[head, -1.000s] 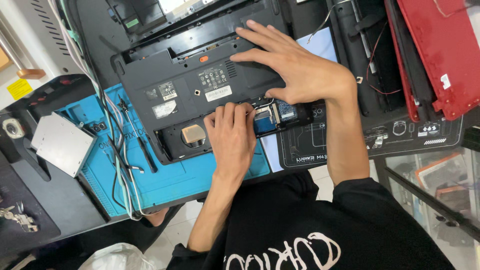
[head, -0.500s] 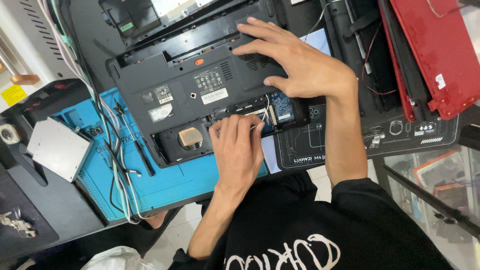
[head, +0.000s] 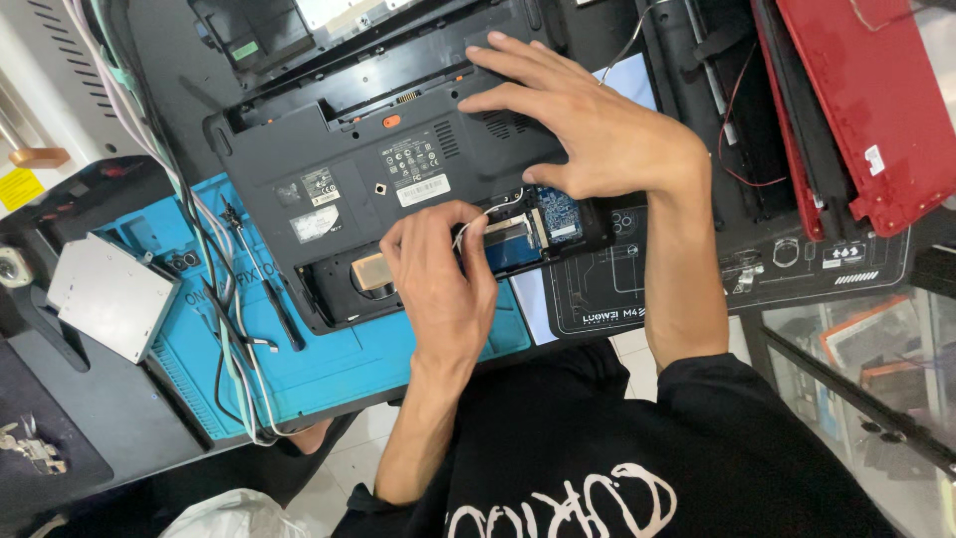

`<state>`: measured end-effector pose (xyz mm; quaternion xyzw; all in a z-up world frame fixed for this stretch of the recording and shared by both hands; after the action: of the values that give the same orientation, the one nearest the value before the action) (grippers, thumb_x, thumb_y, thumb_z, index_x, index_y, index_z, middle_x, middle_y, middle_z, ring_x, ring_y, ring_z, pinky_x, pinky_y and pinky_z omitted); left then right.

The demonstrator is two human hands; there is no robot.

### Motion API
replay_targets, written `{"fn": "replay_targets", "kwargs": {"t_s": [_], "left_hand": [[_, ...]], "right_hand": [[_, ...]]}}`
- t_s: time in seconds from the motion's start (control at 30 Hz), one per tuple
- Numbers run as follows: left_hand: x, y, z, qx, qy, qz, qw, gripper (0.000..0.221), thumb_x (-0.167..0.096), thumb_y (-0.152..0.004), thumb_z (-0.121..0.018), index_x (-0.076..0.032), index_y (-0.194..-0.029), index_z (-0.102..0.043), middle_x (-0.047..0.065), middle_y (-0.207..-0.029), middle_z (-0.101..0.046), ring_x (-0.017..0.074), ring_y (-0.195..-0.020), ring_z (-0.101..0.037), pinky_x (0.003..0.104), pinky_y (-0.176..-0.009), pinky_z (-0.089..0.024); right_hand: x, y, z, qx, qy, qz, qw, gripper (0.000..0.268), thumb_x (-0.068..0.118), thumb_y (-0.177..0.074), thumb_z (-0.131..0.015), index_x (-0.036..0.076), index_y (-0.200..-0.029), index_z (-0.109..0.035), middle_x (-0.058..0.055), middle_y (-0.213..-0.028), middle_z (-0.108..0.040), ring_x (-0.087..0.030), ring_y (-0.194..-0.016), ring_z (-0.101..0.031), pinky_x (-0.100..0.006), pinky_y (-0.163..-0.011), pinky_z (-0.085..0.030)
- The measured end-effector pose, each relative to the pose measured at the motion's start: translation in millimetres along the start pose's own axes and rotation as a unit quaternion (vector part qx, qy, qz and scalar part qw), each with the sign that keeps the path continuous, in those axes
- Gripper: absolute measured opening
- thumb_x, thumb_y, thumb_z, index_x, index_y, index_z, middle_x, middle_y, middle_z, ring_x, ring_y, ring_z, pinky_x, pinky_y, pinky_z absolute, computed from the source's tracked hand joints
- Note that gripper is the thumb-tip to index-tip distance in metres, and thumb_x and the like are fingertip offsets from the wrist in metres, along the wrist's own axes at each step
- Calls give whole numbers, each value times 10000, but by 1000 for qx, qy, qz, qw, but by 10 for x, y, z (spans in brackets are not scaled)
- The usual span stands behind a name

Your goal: The person uses a screwdriver to remove screws from the bottom panel of a black Acer laptop. They then detach the panel to expose the internal components, including the battery and motherboard. The person flips the laptop over, opens the lid, and briefly presses keys on the keyboard before closing it and flipping it back to the underside to continue working on the internal assembly.

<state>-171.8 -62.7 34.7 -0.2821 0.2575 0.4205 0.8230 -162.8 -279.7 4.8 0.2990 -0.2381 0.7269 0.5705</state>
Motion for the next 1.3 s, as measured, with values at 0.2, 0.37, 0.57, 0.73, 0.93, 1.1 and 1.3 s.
{"fn": "replay_targets", "kwargs": {"t_s": [0.2,0.37,0.57,0.73,0.93,1.1,1.3], "left_hand": [[-209,148,9,32,53,-35,997,165,-7,-912,-752,-67,-1014,-637,38,-989,-690,249,-922,-638,424,-994,-409],[-405,431,16,73,94,-103,988,176,-49,-928,-798,-55,-1025,-651,31,-1003,-690,219,-934,-659,436,-977,-445],[-477,722,71,120,115,-194,967,128,-78,-933,-768,-52,-1031,-691,38,-993,-679,193,-923,-643,414,-948,-470],[-513,894,98,168,149,-259,939,99,-93,-962,-729,-64,-1047,-689,21,-962,-644,178,-926,-632,359,-941,-487],[-411,988,184,138,171,-279,935,81,-110,-988,-764,-66,-1005,-698,18,-936,-632,173,-870,-607,357,-909,-489],[68,889,369,58,129,-252,957,374,-186,-930,-863,-102,-716,-567,16,-699,-521,205,-647,-508,396,-720,-474],[829,715,788,-116,-1,109,987,152,-11,-980,-661,-2,-1130,-639,126,-1012,-648,288,-878,-617,404,-796,-502]], "right_hand": [[-10,-17,36,9,0,23,1000,874,50,-674,-846,165,-1481,-530,-135,-1674,-292,-336,-1574,-182,-504,-1251,-149],[-16,-29,39,1,-14,24,1000,837,131,-698,-879,152,-1465,-542,-137,-1670,-325,-339,-1577,-204,-526,-1304,-156],[17,-82,2,-16,-11,41,999,787,197,-721,-898,139,-1436,-576,-132,-1639,-412,-347,-1574,-262,-565,-1309,-142],[53,-127,-33,-27,-14,44,999,748,211,-733,-895,138,-1419,-606,-115,-1626,-461,-344,-1575,-311,-586,-1320,-138],[105,-202,-115,-27,-7,52,998,716,230,-734,-889,150,-1396,-629,-109,-1598,-496,-341,-1557,-346,-604,-1307,-138],[199,-279,-222,-17,8,62,998,640,229,-706,-893,172,-1308,-682,-102,-1578,-516,-336,-1540,-368,-597,-1304,-129],[271,-333,-241,-46,-2,47,998,646,241,-800,-863,115,-1392,-638,-117,-1596,-503,-332,-1555,-386,-566,-1341,-167]]}}
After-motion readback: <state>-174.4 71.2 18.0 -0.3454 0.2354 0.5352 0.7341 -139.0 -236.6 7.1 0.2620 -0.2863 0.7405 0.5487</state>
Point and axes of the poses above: each hand's wrist, its own y-axis away from the middle knuckle, its own z-axis out of the back of the hand, x = y × z, the point moved 1 cm from there along -y, towards the middle knuckle
